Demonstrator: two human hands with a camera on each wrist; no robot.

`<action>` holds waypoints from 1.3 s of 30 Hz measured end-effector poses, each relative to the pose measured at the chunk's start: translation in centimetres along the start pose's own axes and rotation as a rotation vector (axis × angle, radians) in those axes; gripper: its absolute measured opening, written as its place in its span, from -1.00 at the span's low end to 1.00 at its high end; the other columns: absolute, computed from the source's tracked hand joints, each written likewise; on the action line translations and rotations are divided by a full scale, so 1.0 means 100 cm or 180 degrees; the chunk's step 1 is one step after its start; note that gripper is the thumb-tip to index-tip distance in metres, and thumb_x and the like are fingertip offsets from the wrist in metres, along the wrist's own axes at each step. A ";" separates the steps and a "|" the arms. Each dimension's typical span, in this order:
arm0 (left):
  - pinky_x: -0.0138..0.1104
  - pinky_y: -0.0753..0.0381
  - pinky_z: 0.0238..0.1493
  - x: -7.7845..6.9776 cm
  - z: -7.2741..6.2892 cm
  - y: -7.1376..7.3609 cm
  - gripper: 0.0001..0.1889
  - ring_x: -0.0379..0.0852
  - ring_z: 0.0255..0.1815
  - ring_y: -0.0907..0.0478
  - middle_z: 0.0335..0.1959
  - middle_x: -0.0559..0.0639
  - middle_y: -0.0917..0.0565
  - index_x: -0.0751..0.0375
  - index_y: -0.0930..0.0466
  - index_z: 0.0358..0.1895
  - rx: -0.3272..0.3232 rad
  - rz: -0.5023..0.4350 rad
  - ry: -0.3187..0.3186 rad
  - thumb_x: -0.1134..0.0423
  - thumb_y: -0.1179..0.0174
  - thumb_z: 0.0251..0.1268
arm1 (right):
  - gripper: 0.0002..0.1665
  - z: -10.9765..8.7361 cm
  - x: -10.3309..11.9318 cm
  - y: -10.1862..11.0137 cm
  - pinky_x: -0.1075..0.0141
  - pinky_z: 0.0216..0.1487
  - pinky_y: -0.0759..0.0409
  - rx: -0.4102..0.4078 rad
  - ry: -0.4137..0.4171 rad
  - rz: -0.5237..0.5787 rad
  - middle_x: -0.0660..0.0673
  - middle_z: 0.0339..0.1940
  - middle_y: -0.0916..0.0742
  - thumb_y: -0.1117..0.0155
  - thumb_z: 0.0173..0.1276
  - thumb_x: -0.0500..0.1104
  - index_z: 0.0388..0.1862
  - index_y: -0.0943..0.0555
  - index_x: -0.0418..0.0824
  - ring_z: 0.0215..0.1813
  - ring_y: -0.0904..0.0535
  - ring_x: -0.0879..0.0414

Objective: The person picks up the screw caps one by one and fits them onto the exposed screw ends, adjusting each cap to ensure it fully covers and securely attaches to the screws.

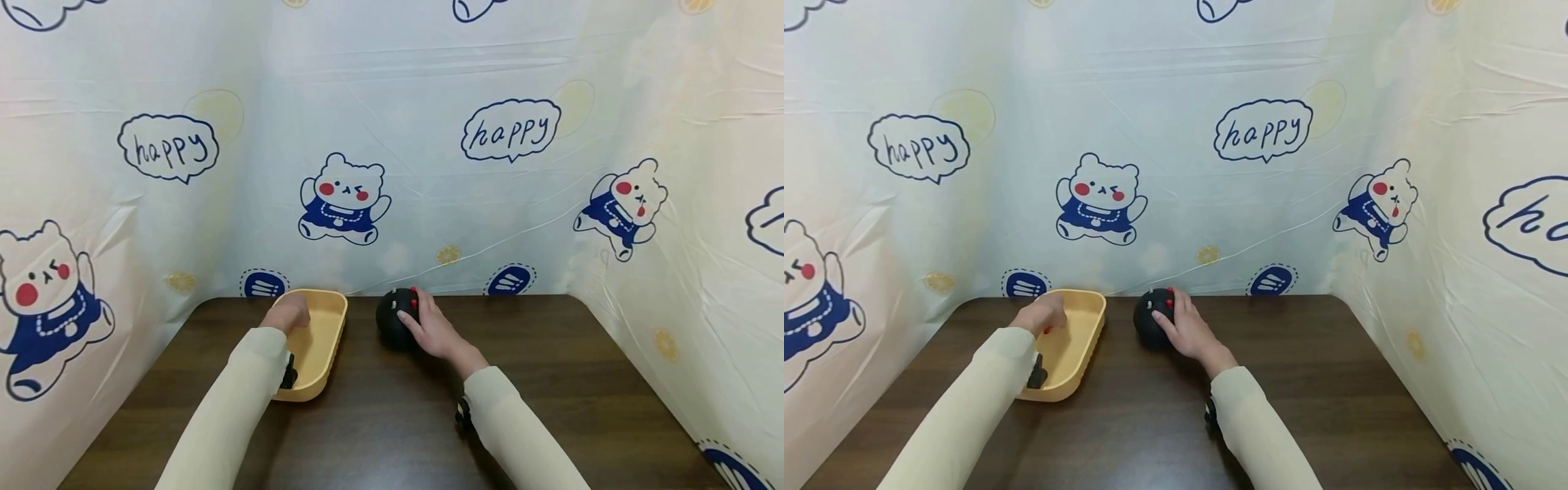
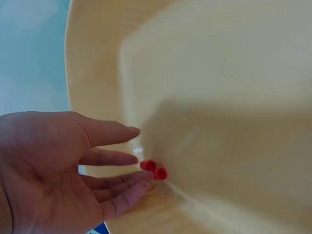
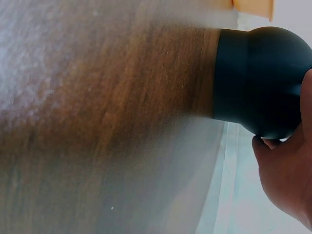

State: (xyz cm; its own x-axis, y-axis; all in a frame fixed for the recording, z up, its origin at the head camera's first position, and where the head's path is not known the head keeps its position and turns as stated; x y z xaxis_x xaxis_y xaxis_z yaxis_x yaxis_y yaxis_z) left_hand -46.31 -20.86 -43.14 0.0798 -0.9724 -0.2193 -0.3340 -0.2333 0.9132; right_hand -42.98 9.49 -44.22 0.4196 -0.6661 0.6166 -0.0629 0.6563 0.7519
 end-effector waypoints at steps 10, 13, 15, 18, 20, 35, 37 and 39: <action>-0.39 -0.30 -0.61 0.005 0.002 -0.006 -0.86 -0.16 -0.65 -0.29 -0.52 0.09 -0.46 0.33 -0.53 -0.39 0.0110 -0.0230 0.0055 0.50 0.03 0.22 | -0.06 -0.001 0.001 0.000 -0.19 0.46 -0.33 -0.0023 0.0047 0.0009 -0.30 0.56 -0.25 0.07 0.59 0.32 0.64 0.04 -0.21 0.48 -0.33 -0.21; -0.39 -0.31 -0.61 0.004 0.005 -0.009 -0.86 -0.15 -0.64 -0.31 -0.54 0.05 -0.44 0.29 -0.52 -0.42 0.0149 -0.0152 0.0001 0.46 0.01 0.26 | -0.05 -0.001 0.001 0.000 -0.20 0.46 -0.33 -0.0022 0.0064 0.0015 -0.31 0.56 -0.25 0.08 0.59 0.33 0.64 0.05 -0.22 0.48 -0.32 -0.22; -0.39 -0.33 -0.60 0.003 0.008 -0.011 -0.86 -0.13 -0.61 -0.35 -0.53 0.05 -0.45 0.29 -0.52 -0.41 0.0173 -0.0131 -0.0033 0.46 0.00 0.28 | -0.04 -0.001 -0.001 -0.001 -0.20 0.46 -0.32 -0.0012 0.0062 0.0016 -0.31 0.57 -0.24 0.09 0.59 0.34 0.64 0.06 -0.22 0.49 -0.32 -0.22; -0.38 -0.35 -0.58 0.003 0.011 -0.013 -0.86 -0.11 -0.55 -0.40 -0.49 0.06 -0.47 0.30 -0.55 -0.35 0.0198 -0.0159 0.0011 0.47 0.00 0.31 | -0.03 0.000 -0.002 -0.002 -0.20 0.46 -0.33 -0.0001 0.0064 0.0015 -0.31 0.57 -0.24 0.10 0.58 0.36 0.65 0.07 -0.21 0.49 -0.32 -0.21; -0.38 -0.36 -0.58 0.002 0.013 -0.013 -0.86 -0.10 -0.53 -0.42 -0.48 0.07 -0.48 0.31 -0.56 -0.32 0.0198 -0.0208 0.0048 0.46 0.01 0.33 | -0.04 0.000 -0.003 -0.002 -0.19 0.46 -0.32 0.0004 0.0053 0.0027 -0.30 0.57 -0.24 0.09 0.58 0.36 0.65 0.07 -0.19 0.49 -0.32 -0.20; -0.38 -0.25 -0.61 0.005 0.013 -0.010 -0.87 -0.15 -0.64 -0.25 -0.52 0.07 -0.41 0.31 -0.45 -0.42 0.0056 -0.0614 0.0109 0.57 0.04 0.05 | -0.04 0.000 -0.001 -0.001 -0.17 0.48 -0.31 0.0012 0.0024 0.0002 -0.30 0.58 -0.23 0.07 0.58 0.34 0.65 0.07 -0.19 0.50 -0.31 -0.21; -0.38 -0.25 -0.60 0.005 0.013 -0.010 -0.88 -0.15 -0.65 -0.25 -0.53 0.07 -0.39 0.29 -0.41 -0.46 0.0049 -0.0658 0.0090 0.56 0.02 0.03 | -0.03 0.000 -0.001 -0.001 -0.19 0.48 -0.30 0.0006 0.0029 0.0009 -0.31 0.59 -0.23 0.08 0.58 0.34 0.66 0.07 -0.20 0.50 -0.30 -0.22; -0.38 -0.29 -0.60 0.006 0.014 -0.010 -0.89 -0.13 -0.64 -0.29 -0.52 0.07 -0.41 0.27 -0.41 -0.48 0.0039 -0.0633 0.0074 0.55 -0.01 0.00 | -0.02 0.000 -0.002 -0.001 -0.20 0.47 -0.30 0.0001 0.0040 0.0024 -0.32 0.59 -0.23 0.08 0.58 0.35 0.66 0.07 -0.21 0.50 -0.31 -0.23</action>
State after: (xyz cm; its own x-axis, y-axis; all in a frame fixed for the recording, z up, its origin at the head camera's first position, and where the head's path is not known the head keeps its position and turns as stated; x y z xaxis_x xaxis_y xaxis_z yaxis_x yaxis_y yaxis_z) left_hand -47.28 -21.16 -44.65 0.1670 -0.9069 -0.3869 -0.3210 -0.4210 0.8484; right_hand -43.03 9.56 -44.37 0.4306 -0.6567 0.6191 -0.0663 0.6611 0.7474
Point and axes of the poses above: each hand's wrist, its own z-axis towards the middle knuckle, its own y-axis out of the back of the hand, x = y × z, the point moved 8 cm from there along z, towards the middle knuckle
